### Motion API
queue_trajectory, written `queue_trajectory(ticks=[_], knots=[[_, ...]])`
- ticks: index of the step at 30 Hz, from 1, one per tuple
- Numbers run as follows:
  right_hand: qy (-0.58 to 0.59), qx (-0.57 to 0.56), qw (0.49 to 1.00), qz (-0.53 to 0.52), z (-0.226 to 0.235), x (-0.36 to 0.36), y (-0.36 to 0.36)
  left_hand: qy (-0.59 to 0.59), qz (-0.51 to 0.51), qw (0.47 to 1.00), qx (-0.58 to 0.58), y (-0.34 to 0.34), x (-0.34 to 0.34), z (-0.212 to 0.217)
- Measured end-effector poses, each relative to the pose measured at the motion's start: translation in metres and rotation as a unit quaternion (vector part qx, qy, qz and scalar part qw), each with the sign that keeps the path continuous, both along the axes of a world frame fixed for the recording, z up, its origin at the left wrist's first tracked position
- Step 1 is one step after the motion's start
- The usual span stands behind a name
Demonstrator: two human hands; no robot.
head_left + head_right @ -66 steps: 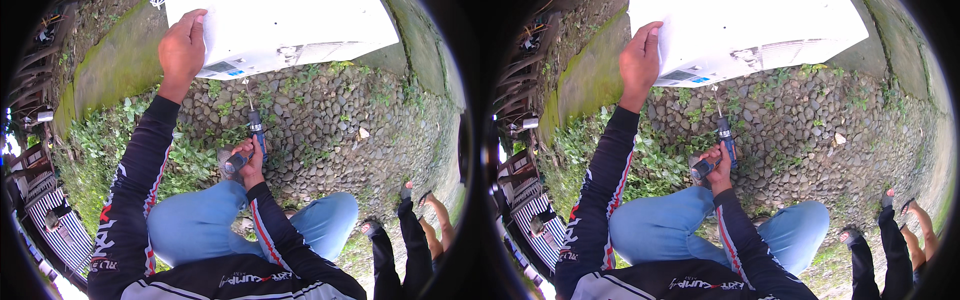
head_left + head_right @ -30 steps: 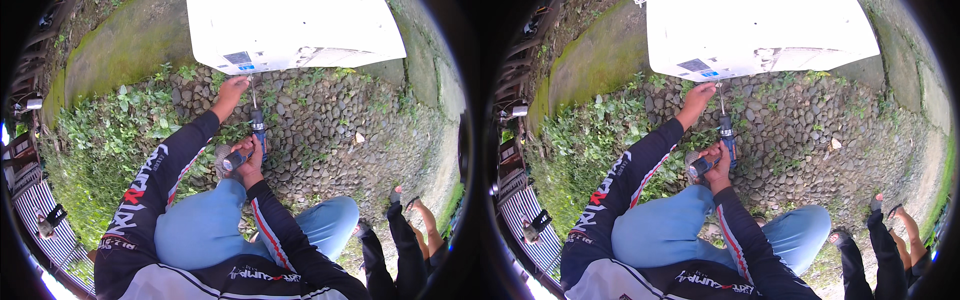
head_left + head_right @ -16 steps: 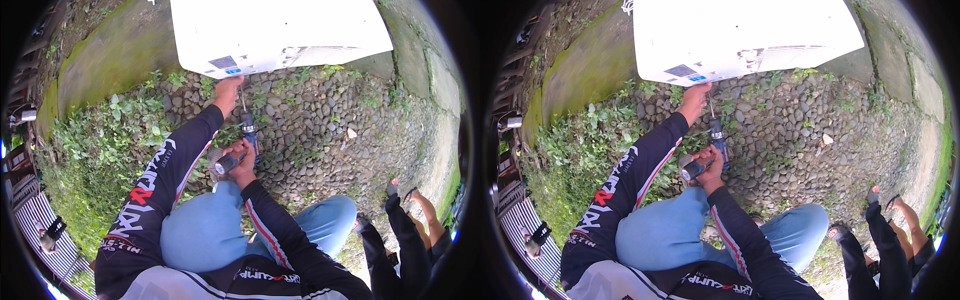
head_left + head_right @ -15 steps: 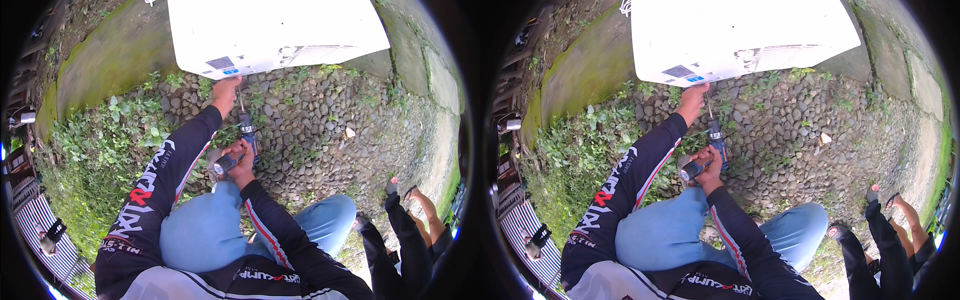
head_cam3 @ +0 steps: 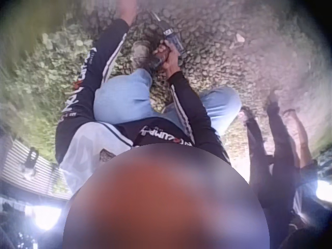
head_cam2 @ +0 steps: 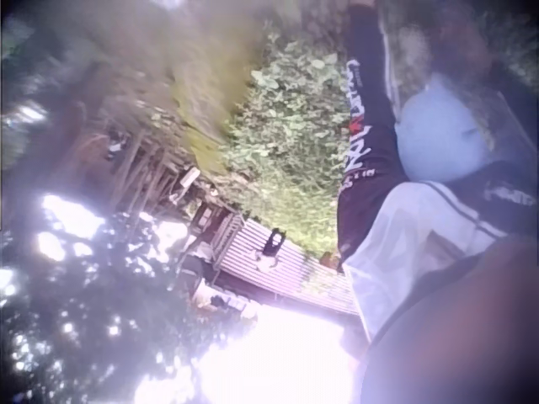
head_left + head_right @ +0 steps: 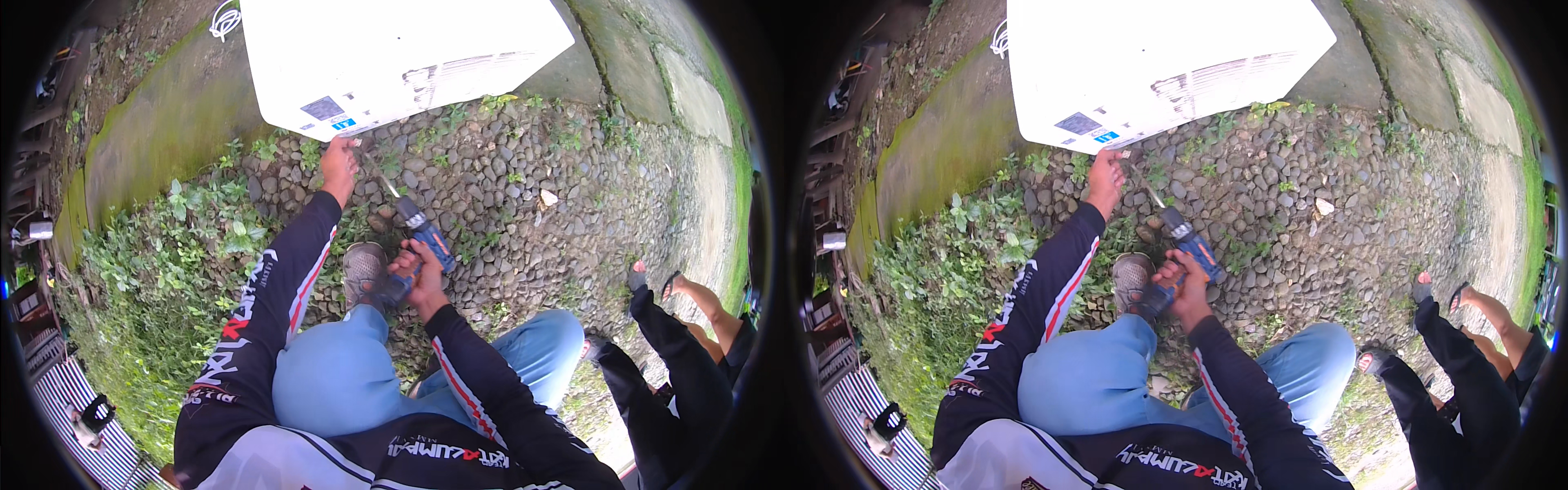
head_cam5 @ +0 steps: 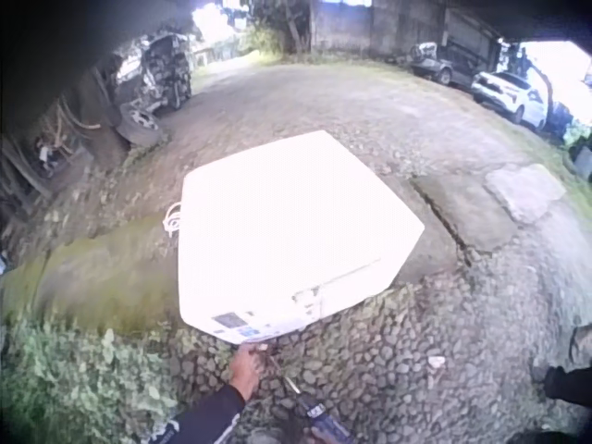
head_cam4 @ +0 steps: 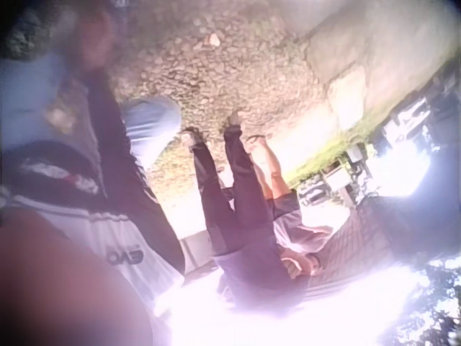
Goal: The person uses a cordless drill to remove screws from the casing of a white air conditioner unit. They then open the front panel and remove the filter, exposing the internal components.
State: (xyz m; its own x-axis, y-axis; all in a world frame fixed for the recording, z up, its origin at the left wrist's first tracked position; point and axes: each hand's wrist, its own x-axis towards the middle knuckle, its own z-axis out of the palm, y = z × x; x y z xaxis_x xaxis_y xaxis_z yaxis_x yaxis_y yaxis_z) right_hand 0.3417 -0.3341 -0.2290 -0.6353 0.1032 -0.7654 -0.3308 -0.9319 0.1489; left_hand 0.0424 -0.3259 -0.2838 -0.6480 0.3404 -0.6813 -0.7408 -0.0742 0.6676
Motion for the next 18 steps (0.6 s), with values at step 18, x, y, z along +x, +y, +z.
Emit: queue_trajectory(ticks=[18], knots=[[-0.038, 0.09, 0.991, -0.097, -0.017, -0.008, 0.099, 0.153, -0.314, 0.936, -0.045, 0.138, 0.038, 0.0]])
